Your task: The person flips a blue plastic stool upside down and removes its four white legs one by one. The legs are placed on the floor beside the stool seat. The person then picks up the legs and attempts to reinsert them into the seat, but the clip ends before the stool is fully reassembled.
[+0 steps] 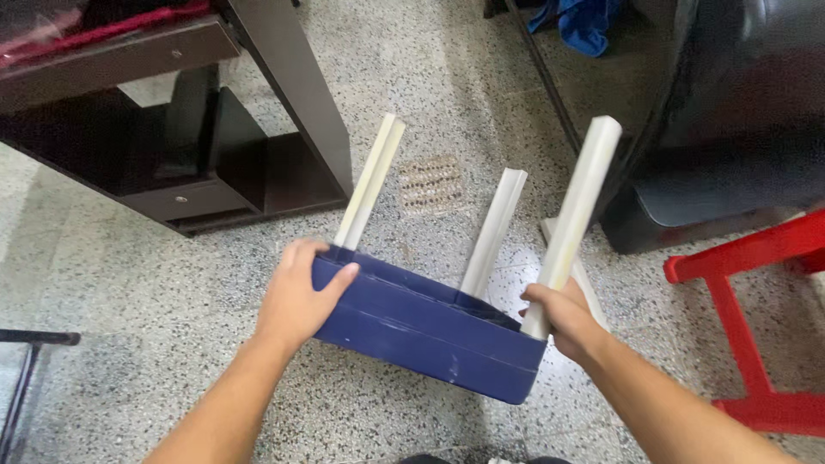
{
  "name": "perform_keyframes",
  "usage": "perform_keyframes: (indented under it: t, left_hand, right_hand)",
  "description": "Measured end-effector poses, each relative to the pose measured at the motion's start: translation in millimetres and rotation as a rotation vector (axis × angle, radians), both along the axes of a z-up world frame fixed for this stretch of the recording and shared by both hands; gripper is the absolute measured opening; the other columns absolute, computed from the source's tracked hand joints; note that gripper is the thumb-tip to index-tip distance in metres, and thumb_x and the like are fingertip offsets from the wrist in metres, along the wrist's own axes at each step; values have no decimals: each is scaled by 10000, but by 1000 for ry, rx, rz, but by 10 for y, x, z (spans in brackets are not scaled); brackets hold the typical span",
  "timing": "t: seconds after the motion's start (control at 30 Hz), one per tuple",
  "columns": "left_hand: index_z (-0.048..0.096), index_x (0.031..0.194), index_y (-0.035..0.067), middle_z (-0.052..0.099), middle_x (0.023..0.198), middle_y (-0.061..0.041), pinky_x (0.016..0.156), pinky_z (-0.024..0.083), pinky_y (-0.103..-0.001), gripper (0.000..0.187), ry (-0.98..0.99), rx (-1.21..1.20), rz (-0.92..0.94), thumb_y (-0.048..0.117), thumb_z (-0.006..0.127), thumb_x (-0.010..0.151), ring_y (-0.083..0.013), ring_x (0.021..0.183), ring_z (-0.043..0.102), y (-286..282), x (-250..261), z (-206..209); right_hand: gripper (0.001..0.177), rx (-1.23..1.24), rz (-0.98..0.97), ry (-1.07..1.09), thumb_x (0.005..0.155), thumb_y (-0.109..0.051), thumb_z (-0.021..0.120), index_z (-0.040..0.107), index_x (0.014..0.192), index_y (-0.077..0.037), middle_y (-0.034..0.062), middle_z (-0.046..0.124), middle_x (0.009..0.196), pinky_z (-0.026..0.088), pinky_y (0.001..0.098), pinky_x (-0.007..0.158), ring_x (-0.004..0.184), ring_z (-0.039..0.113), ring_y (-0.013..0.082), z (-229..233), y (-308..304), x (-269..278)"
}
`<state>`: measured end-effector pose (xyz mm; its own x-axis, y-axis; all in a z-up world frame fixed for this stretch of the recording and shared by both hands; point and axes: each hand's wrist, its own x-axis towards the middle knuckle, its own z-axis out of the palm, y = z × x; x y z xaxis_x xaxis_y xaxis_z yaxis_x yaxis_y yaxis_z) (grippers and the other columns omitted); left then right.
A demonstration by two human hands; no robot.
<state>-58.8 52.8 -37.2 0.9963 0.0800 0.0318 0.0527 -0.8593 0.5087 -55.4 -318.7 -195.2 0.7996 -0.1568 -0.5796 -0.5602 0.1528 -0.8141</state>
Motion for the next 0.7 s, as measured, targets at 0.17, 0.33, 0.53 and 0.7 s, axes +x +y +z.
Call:
perform_keyframes:
  t: [0.17,0.33,0.53,0.7]
  left_hand:
    - [613,1198,75,552,1300,-138,1060,457,-448,583,178,9,35,487,753,809,-332,1247,554,27,-215,-350]
    - [631,1230,111,455,1435,-181,1145,352,-496,595,125,43,-1,412,763,735,-373,1398,371,-67,-324,-460]
    - [635,1317,175,479,1485,-135,1127,4,-776,499,309,324,-326,428,498,909,-406,1498,240,-973,-416,-332]
    - [745,1080,50,707,1118,-165,1194,52,-727,592,318,190,-448,574,517,927,-343,1195,582,-1569,-530,-110]
  right_hand:
    - [546,-232,-54,-127,706,-30,734,526,1206,31,171,678,1031,591,402,779,917,697,280,291,237,-45]
    - [482,-154,-33,-137,680,2,682,605,1153,56,188,711,983,595,421,765,870,713,300,539,250,-178]
    - [474,-86,-17,-47,738,-87,710,565,1184,-15,132,696,948,618,423,708,846,717,262,764,362,-161]
    - [411,62,56,-45,790,-217,776,577,1095,-27,88,624,837,557,397,605,722,637,213,910,516,-121]
